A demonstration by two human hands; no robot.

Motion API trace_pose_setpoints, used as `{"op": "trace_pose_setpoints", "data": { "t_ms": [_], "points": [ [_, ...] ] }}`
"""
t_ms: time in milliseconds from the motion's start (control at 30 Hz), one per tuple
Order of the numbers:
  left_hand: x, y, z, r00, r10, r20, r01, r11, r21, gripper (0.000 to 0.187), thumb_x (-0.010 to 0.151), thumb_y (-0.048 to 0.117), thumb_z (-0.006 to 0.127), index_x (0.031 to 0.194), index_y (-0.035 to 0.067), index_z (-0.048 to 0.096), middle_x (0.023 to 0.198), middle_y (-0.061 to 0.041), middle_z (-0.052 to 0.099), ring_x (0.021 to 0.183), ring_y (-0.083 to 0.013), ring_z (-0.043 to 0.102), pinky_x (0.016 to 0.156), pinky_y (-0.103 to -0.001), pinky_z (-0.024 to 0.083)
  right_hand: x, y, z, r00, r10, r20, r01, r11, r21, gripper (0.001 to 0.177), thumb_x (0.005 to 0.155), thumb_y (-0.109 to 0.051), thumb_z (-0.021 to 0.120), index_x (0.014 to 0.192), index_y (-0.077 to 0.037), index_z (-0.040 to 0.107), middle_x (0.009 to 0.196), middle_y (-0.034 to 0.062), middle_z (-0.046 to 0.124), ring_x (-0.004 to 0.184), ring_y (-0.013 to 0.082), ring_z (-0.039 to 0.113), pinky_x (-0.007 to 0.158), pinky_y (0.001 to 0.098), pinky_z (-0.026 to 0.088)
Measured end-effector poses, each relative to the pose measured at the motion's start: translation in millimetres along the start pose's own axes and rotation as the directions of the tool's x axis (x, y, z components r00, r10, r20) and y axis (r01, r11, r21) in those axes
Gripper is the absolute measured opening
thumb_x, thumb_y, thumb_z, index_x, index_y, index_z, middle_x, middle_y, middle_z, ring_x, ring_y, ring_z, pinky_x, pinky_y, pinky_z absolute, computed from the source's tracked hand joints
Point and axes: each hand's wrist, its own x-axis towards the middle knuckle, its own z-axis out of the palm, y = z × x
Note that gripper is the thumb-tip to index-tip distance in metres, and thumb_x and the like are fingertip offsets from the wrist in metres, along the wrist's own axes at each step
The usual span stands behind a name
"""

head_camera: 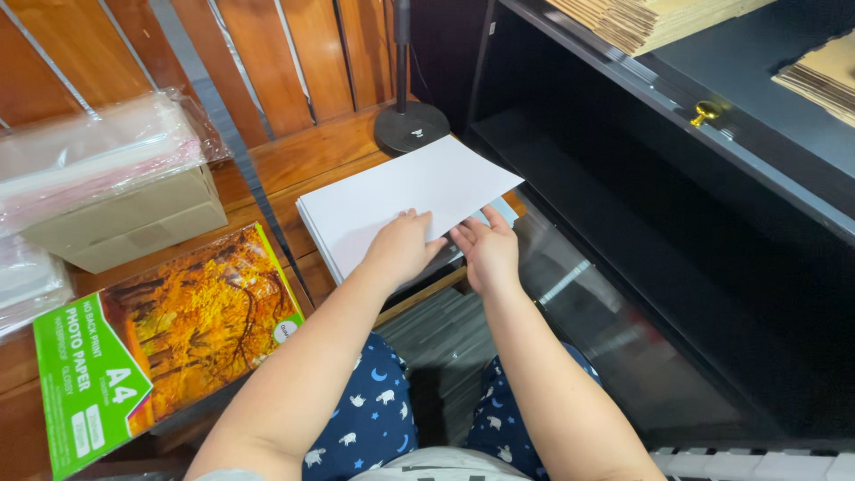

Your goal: The person sits on the floor and repeatedly picks up stacks of white paper from a small wooden stool, then places them onto a shelf. They also handle brown cardboard sheets, stacking them on the same shelf.

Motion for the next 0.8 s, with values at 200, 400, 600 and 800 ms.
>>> {"op": "trace_pose_setpoints", "data": {
  "t_ms": [200, 400, 600, 800],
  "points": [
    [8, -15, -4, 0.996, 0.045, 0.073, -0.044, 0.999, -0.014, 0.057, 0.101, 0.035, 0.055, 0.149, 0.004, 0.055, 0.145, -0.026, 0.059, 0.142, -0.0369, 0.051, 0.118, -0.05, 0.041, 3, 23, 4, 1.0, -0.011, -0.022, 0.009, 0.996, -0.092, 0.053, 0.107, -0.004, 0.049, 0.158, 0.005, 0.035, 0.121, 0.0237, 0.062, 0.115, 0.0241, 0.064, 0.105, 0.0445, 0.054],
    [-8, -17, 6, 0.996, 0.079, -0.033, -0.078, 0.997, 0.028, 0.032, 0.089, 0.025, 0.067, 0.119, 0.016, 0.072, 0.108, -0.013, 0.076, 0.114, -0.0358, 0.07, 0.099, -0.048, 0.057, 15, 60, -1, 1.0, 0.008, -0.02, -0.012, 0.979, -0.203, 0.066, 0.102, -0.006, 0.064, 0.158, 0.001, 0.03, 0.093, 0.0133, 0.062, 0.083, 0.0174, 0.066, 0.082, 0.0426, 0.064],
    [-45, -44, 0, 0.987, 0.062, -0.15, -0.048, 0.995, 0.093, 0.047, 0.085, 0.015, 0.067, 0.131, 0.009, 0.069, 0.127, -0.015, 0.071, 0.125, -0.034, 0.066, 0.105, -0.048, 0.054, -18, 27, 37, 0.998, 0.058, -0.04, -0.063, 0.987, -0.149, 0.085, 0.102, 0.001, 0.051, 0.167, -0.018, -0.001, 0.126, 0.043, 0.055, 0.108, 0.0547, 0.067, 0.089, 0.0668, 0.055],
    [-112, -33, -83, 0.899, -0.371, -0.234, 0.315, 0.917, -0.243, 0.074, 0.084, 0.026, 0.075, 0.151, 0.003, 0.053, 0.148, -0.024, 0.057, 0.139, -0.0358, 0.054, 0.113, -0.05, 0.046, -25, 19, 40, 0.995, 0.093, -0.024, -0.094, 0.995, -0.033, 0.082, 0.103, 0.004, 0.045, 0.167, -0.017, -0.002, 0.13, 0.0407, 0.05, 0.11, 0.0503, 0.067, 0.093, 0.0587, 0.058]
  ]
}}
